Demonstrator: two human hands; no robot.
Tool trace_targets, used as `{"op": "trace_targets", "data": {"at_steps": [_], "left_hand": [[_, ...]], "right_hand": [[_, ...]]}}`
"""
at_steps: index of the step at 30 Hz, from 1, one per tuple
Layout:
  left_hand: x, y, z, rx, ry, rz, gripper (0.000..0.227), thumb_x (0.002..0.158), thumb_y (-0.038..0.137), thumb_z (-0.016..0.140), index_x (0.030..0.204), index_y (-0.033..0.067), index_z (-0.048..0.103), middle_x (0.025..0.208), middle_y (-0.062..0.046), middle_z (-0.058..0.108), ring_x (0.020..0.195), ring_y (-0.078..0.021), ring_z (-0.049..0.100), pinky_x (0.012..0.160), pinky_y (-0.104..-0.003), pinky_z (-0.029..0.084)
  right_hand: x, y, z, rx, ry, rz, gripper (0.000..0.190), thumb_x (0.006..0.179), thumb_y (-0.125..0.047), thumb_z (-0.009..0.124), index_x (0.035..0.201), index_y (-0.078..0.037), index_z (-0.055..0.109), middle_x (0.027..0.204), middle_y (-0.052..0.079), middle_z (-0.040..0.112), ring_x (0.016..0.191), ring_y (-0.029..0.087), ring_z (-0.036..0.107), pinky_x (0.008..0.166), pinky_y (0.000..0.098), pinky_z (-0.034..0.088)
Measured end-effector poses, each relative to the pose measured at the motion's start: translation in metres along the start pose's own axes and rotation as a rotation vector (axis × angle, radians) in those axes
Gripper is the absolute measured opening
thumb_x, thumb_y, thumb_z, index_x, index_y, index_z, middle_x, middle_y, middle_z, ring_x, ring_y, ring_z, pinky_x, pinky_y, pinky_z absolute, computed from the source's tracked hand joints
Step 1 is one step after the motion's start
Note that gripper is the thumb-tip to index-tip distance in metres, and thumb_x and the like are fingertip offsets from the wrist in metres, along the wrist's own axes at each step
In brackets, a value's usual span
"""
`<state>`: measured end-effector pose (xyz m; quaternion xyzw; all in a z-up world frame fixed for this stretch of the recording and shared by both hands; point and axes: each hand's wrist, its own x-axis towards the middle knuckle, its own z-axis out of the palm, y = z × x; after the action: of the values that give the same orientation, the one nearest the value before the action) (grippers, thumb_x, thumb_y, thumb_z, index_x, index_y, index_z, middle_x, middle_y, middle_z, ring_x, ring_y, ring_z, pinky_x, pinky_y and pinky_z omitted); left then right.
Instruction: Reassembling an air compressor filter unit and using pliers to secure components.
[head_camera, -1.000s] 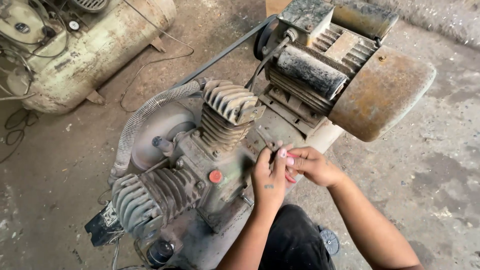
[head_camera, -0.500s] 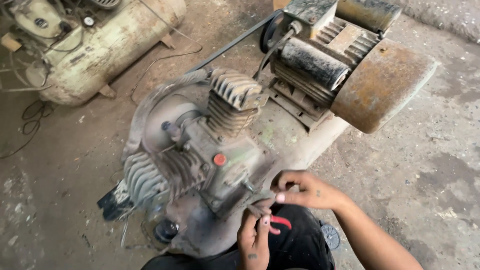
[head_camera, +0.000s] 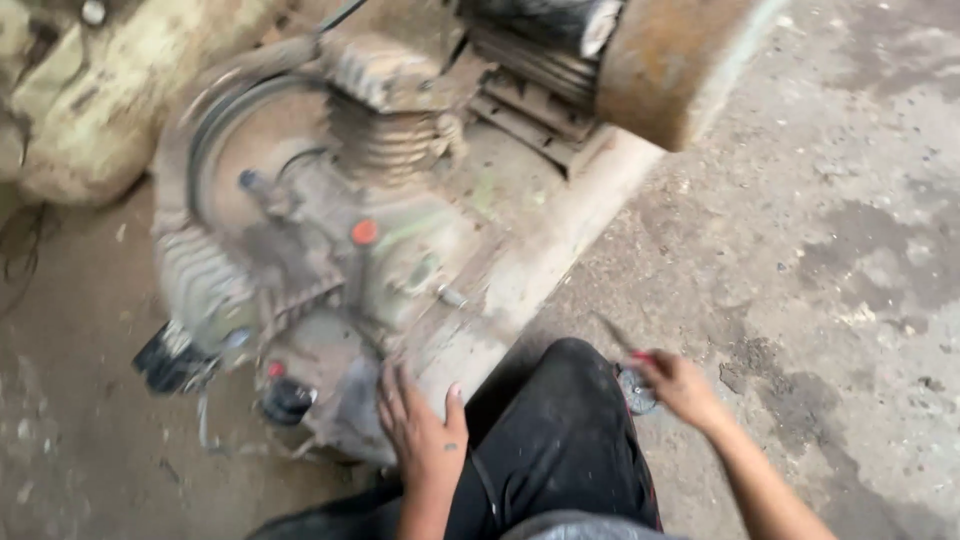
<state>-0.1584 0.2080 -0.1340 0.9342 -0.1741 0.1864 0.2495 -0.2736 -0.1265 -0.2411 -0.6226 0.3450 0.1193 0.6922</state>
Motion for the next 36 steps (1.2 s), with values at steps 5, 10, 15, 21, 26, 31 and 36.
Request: {"op": "trace_targets", "data": {"at_steps": [5, 10, 15, 21, 26, 31, 36], "left_hand": [[-0.024, -0.038, 0.044, 0.525, -0.436, -0.153, 0.114, 0.085, 0.059, 0.061, 0.159, -0.0103, 0.01, 0.166, -0.034, 0.006, 0.15, -0.044, 0.02, 0.119, -0.051, 0.02], [-0.027, -0.041, 0.051, 0.419, -0.294, -0.081, 0.113, 0.08, 0.055, 0.064, 0.156, -0.0149, 0.017, 0.163, -0.041, 0.01, 0.144, -0.0502, 0.03, 0.119, -0.054, 0.023], [-0.022, -0.037, 0.048, 0.382, -0.401, -0.167, 0.125, 0.079, 0.064, 0.068, 0.156, -0.0146, 0.009, 0.164, -0.038, 0.005, 0.153, -0.0456, 0.01, 0.121, -0.053, 0.016], [-0.011, -0.023, 0.033, 0.314, -0.481, -0.185, 0.124, 0.082, 0.066, 0.068, 0.155, -0.0165, 0.01, 0.164, -0.038, 0.006, 0.155, -0.0436, 0.005, 0.124, -0.051, 0.012], [0.003, 0.007, 0.011, 0.328, -0.177, 0.011, 0.096, 0.072, 0.035, 0.083, 0.139, -0.0239, 0.049, 0.144, -0.048, 0.042, 0.13, -0.055, 0.053, 0.117, -0.059, 0.032], [-0.001, 0.005, 0.004, 0.28, -0.205, 0.002, 0.092, 0.075, 0.031, 0.082, 0.14, -0.0239, 0.048, 0.143, -0.048, 0.043, 0.128, -0.0569, 0.053, 0.116, -0.06, 0.033], [0.001, -0.001, 0.013, 0.329, -0.21, -0.017, 0.102, 0.069, 0.038, 0.084, 0.139, -0.0247, 0.046, 0.145, -0.049, 0.039, 0.132, -0.0592, 0.048, 0.117, -0.061, 0.03]], "right_hand": [[0.032, 0.079, -0.117, -0.864, 0.363, 0.582, 0.075, 0.107, -0.065, 0.026, 0.139, -0.009, 0.063, 0.137, 0.02, 0.07, 0.123, 0.041, 0.068, 0.098, 0.0517, 0.056], [0.054, 0.159, -0.123, -0.967, 0.299, 0.659, 0.038, 0.107, -0.02, 0.039, 0.11, -0.006, 0.074, 0.097, 0.007, 0.078, 0.082, 0.023, 0.076, 0.067, 0.033, 0.062], [0.059, 0.181, -0.132, -0.983, 0.259, 0.659, 0.039, 0.1, -0.01, 0.04, 0.116, -0.008, 0.076, 0.11, 0.011, 0.082, 0.095, 0.028, 0.08, 0.078, 0.0387, 0.064], [0.079, 0.152, -0.13, -1.101, 0.155, 0.742, 0.041, 0.102, -0.019, 0.039, 0.121, -0.013, 0.075, 0.117, 0.009, 0.08, 0.104, 0.028, 0.077, 0.084, 0.0373, 0.063], [0.091, 0.236, -0.132, -1.098, 0.479, 0.371, 0.043, 0.097, -0.047, 0.059, 0.096, -0.007, 0.077, 0.094, 0.016, 0.081, 0.093, 0.035, 0.079, 0.078, 0.0476, 0.062], [0.067, 0.166, -0.028, -0.841, 0.456, 0.043, 0.056, 0.085, -0.048, 0.08, 0.096, 0.005, 0.067, 0.101, 0.028, 0.069, 0.098, 0.05, 0.07, 0.084, 0.0571, 0.057], [0.1, 0.149, 0.011, -0.806, 0.27, 0.049, 0.096, 0.061, -0.063, 0.091, 0.11, 0.013, 0.056, 0.141, 0.029, 0.05, 0.118, 0.052, 0.062, 0.105, 0.0567, 0.053]]}}
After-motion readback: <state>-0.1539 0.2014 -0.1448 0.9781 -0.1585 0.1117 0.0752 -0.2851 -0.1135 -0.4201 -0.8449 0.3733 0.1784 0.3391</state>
